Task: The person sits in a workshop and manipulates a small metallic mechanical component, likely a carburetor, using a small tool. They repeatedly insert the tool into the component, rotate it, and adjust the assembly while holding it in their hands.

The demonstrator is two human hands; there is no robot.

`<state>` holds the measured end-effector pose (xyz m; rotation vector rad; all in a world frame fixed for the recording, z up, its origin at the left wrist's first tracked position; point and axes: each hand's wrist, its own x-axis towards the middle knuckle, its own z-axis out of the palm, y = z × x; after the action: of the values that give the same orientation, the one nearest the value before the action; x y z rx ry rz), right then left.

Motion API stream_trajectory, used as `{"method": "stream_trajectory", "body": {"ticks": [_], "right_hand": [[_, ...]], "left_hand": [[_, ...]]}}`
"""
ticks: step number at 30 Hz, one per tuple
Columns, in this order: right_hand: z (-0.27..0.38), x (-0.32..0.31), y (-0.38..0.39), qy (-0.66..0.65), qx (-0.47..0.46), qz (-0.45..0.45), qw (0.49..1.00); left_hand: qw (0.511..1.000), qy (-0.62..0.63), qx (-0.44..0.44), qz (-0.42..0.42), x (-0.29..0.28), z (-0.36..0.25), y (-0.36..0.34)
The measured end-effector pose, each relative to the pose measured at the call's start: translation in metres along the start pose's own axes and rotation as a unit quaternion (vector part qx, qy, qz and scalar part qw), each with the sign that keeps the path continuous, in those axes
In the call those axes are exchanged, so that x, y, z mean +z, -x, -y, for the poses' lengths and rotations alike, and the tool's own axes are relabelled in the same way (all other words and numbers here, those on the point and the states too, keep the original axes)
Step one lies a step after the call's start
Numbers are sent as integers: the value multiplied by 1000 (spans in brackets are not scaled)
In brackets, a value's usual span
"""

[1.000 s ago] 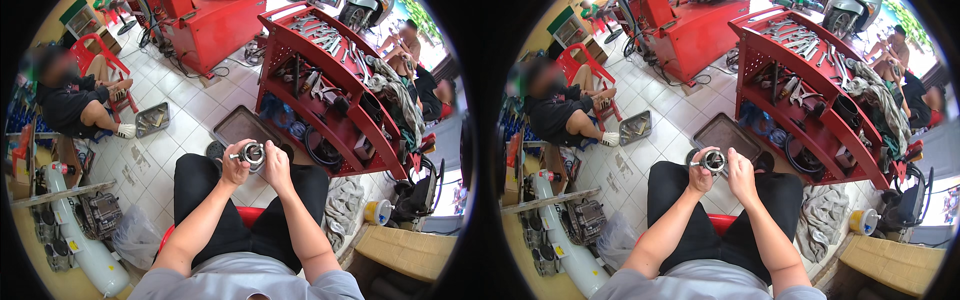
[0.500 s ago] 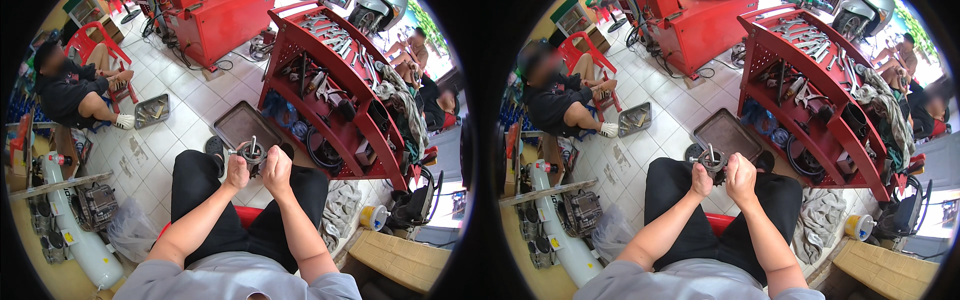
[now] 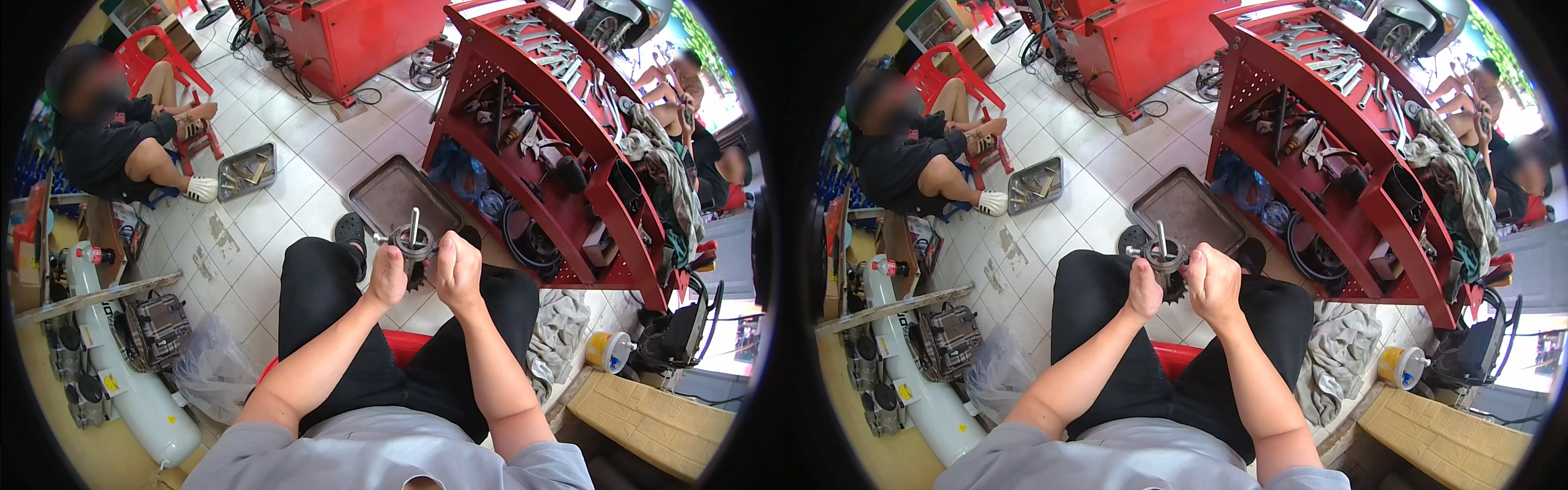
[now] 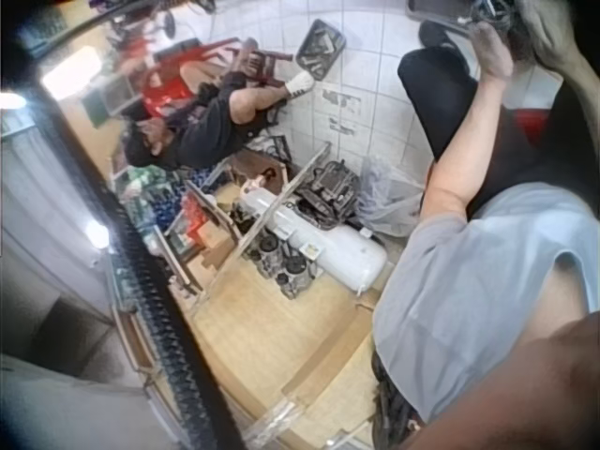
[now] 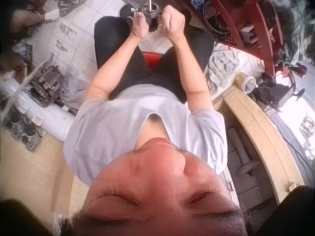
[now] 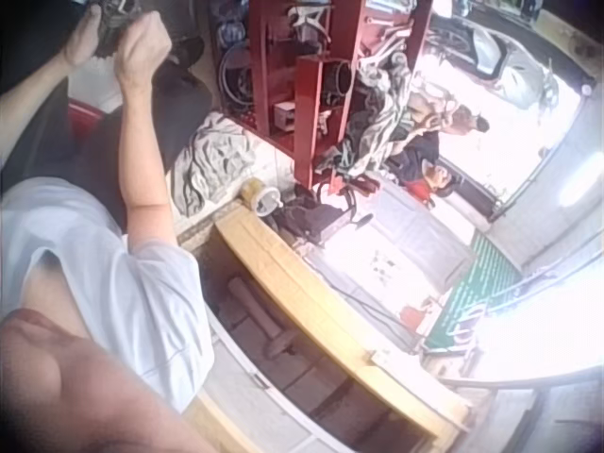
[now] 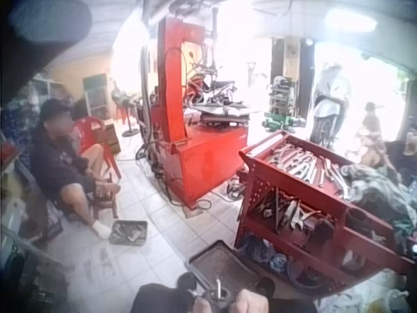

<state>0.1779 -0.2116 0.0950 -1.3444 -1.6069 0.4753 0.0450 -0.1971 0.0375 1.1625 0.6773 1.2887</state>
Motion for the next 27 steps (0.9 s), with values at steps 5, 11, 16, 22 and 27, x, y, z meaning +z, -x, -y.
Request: {"method": "stream_trajectory", "body": {"ticks": [5, 11, 16, 22, 27], "right_hand": [[-4, 4, 6, -91, 121, 4, 988], [-3, 0, 4, 20, -17, -14, 1000], [-11, -3, -1, 99, -110, 13, 989], [0, -9, -4, 66, -56, 29, 996], [-12, -3, 8, -122, 143, 67, 980]], "left_hand": [[979, -163, 122, -6, 2, -23, -14], [997, -67, 17, 42, -9, -9, -6], [978, 51, -200, 33, -4, -36, -12], [982, -8, -186, 29, -15, -30, -14], [994, -89, -59, 35, -29, -13, -11]]}}
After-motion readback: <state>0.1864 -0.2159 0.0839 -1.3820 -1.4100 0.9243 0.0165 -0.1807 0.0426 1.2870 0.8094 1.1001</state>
